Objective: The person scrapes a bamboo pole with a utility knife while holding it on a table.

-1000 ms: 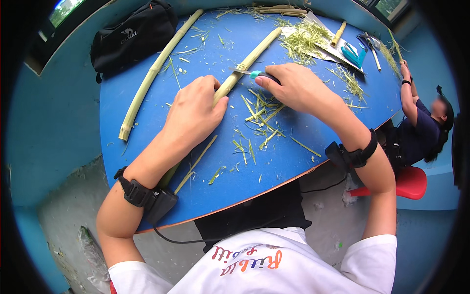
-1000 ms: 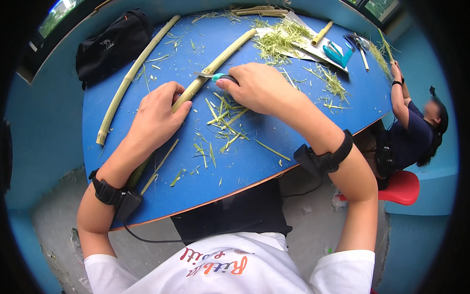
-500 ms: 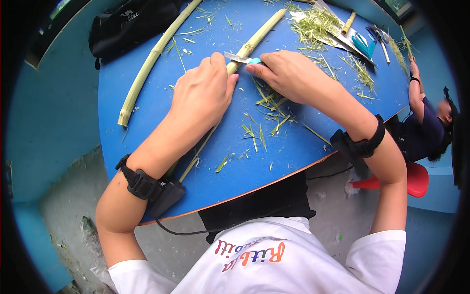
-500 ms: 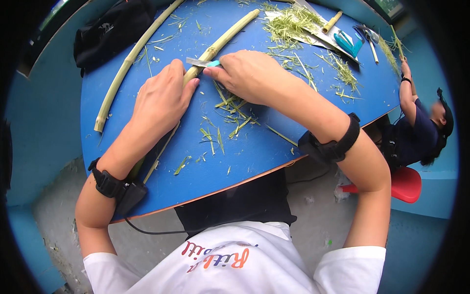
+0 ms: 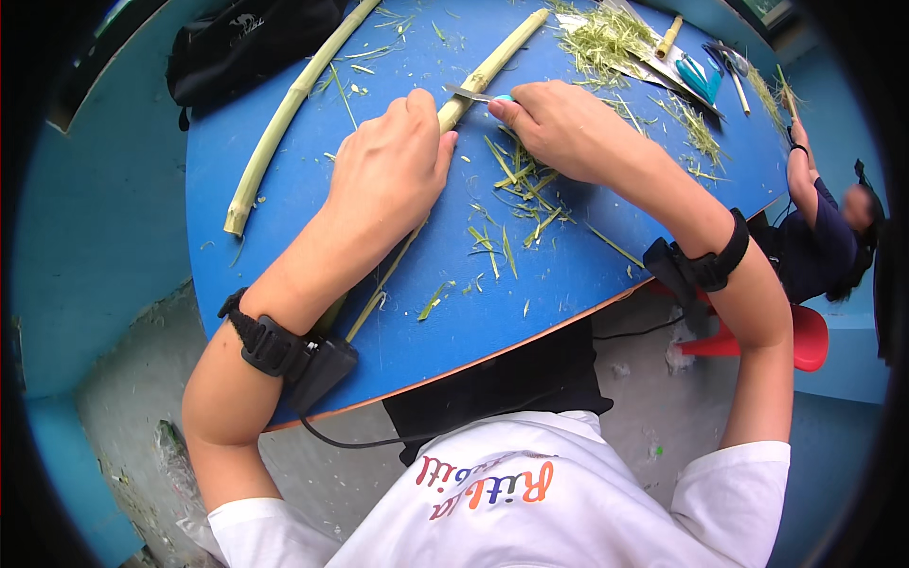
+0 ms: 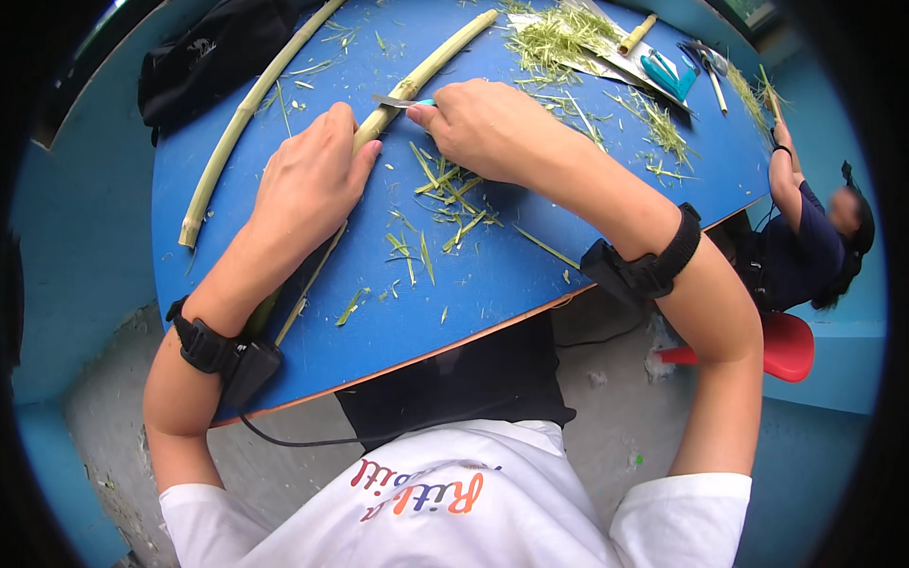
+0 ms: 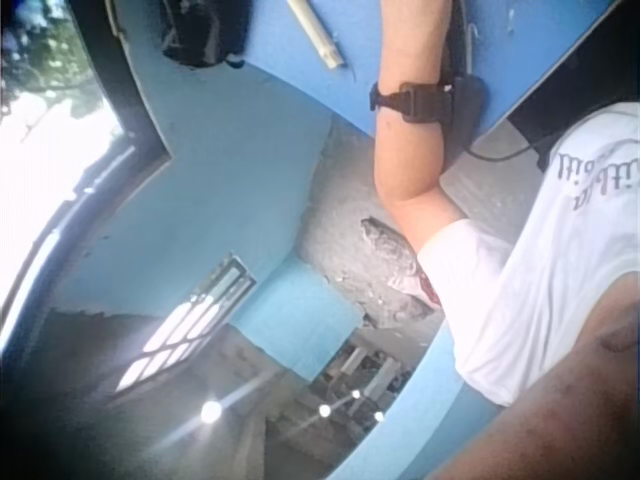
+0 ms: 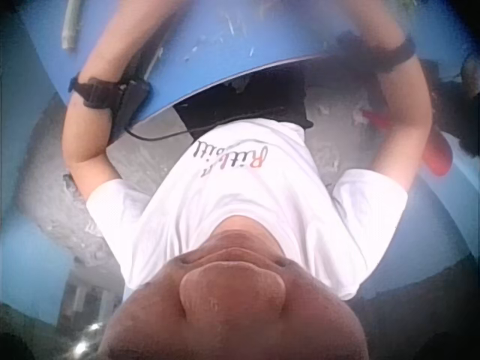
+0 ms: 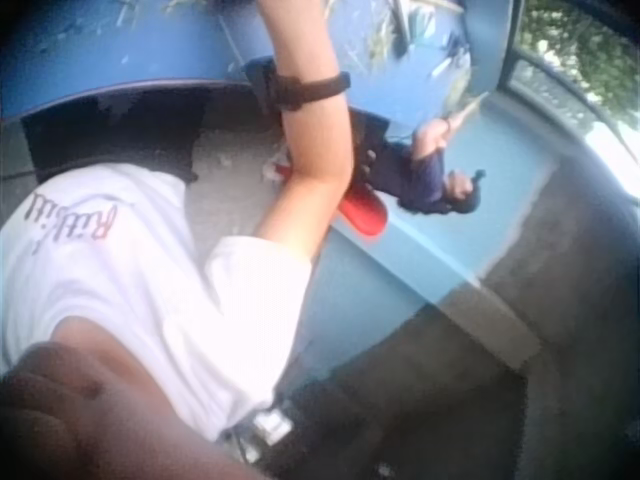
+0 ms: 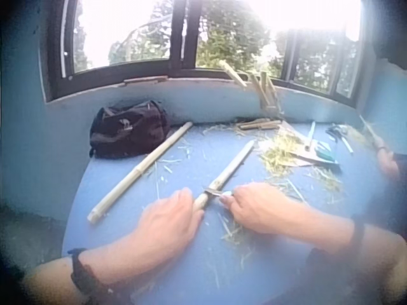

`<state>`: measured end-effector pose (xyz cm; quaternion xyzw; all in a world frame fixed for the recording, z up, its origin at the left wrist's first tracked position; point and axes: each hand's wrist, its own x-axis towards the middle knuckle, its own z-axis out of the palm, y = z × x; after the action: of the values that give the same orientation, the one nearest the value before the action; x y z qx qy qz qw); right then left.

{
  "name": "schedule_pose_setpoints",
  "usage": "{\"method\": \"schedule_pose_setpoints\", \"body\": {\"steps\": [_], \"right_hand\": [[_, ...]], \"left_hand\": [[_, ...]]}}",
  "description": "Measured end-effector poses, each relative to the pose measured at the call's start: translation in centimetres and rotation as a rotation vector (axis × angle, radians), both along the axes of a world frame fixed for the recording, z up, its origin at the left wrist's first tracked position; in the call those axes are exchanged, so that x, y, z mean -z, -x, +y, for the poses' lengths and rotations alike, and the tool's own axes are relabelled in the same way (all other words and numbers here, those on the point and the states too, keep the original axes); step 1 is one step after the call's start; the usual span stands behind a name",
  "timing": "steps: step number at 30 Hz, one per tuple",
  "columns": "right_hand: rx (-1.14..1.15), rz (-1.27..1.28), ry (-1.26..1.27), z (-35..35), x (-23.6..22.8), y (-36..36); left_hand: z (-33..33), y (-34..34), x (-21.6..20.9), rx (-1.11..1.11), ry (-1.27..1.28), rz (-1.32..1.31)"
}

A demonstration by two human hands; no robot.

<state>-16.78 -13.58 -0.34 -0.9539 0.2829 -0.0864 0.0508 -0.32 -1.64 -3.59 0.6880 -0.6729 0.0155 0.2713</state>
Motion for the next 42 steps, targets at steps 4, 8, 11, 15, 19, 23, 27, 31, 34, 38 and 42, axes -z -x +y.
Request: {"method": "schedule_pose_setpoints", "body": {"steps": [4, 8, 11, 15, 19, 23, 27, 31, 34, 38, 42], "right_hand": [[0.098, 0.032, -0.004, 0.1, 0.3, -0.7], [0.083, -0.009, 0.08, -0.5, 0.5, -0.5], [0.105, -0.007, 0.125, -0.9, 1.4, -0.6], [0.074, -0.032, 0.184, -1.3, 0.9, -0.6], [0.053, 0.002, 0.2, -1.3, -0.2, -1.0], [0.117, 0.037, 0.119, -0.9, -0.8, -1.5], [0.18, 0.025, -0.012, 0.0, -0.2, -1.8], [0.199, 0.056, 0.025, 0.5, -0.2, -1.2], [0.181, 0.066, 0.096, 0.0, -0.9, -1.2], [0.149, 0.117, 0.146, -1.9, 0.0, -2.9], [0.173, 0.144, 0.177, -3.7, -0.9, -3.2]], "left_hand": [[0.1, 0.1, 0.1, 0.006, 0.002, -0.012], [0.1, 0.2, 0.3, 0.026, -0.003, -0.021], [0.1, 0.4, 0.7, 0.04, 0.032, -0.049], [-0.2, 0.4, 0.0, -0.007, -0.027, -0.077], [-0.1, 0.8, -0.8, -0.05, -0.078, -0.078], [-0.1, 0.4, -0.4, -0.045, -0.008, -0.13], [-0.2, 0.4, -0.5, -0.077, -0.062, -0.075], [-0.1, 0.3, -0.3, -0.084, -0.053, -0.027], [-0.3, 0.3, -0.5, -0.058, -0.061, -0.035], [-0.1, 1.1, 0.0, -0.029, -0.062, -0.04], [-0.2, 0.5, -0.9, -0.069, -0.094, -0.007]]}}
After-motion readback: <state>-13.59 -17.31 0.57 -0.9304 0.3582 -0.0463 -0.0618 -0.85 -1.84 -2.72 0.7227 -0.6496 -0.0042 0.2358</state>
